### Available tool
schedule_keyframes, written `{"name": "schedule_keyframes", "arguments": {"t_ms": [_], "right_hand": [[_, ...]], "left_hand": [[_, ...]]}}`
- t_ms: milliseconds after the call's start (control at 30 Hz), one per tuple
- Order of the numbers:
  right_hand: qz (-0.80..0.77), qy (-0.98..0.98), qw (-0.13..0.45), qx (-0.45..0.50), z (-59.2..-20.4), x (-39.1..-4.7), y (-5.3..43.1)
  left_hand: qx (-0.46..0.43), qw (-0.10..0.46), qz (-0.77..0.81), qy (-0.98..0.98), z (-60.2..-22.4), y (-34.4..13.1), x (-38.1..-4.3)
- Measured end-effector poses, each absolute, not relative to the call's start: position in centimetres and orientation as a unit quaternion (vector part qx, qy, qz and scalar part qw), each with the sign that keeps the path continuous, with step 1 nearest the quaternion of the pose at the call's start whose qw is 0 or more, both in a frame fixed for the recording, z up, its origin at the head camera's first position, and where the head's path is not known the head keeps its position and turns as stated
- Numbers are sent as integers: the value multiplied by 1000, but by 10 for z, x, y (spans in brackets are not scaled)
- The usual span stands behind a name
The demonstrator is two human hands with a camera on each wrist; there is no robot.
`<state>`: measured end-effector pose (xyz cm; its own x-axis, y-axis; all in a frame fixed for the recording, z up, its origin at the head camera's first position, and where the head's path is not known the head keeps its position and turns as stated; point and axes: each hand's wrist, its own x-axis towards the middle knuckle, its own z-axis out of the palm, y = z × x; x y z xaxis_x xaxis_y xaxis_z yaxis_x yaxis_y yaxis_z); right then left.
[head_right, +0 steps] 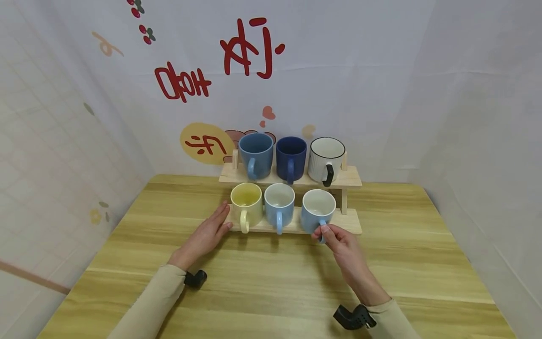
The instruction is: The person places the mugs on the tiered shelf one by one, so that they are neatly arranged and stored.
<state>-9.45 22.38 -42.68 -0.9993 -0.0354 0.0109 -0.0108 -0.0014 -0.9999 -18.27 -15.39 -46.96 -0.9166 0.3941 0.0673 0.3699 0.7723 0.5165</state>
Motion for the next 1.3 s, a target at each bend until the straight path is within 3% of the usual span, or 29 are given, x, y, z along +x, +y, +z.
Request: {"name": "schedule_keyframes", "arguments": {"t_ms": [1000, 1300], "right_hand": [[-693, 721, -24, 4, -434, -108, 209], [-694, 720, -4, -11, -433, -110, 220]], "left_hand": [[208, -1, 284, 936, -465, -153, -177], [209, -12, 273, 939, -465, -152, -181]]}}
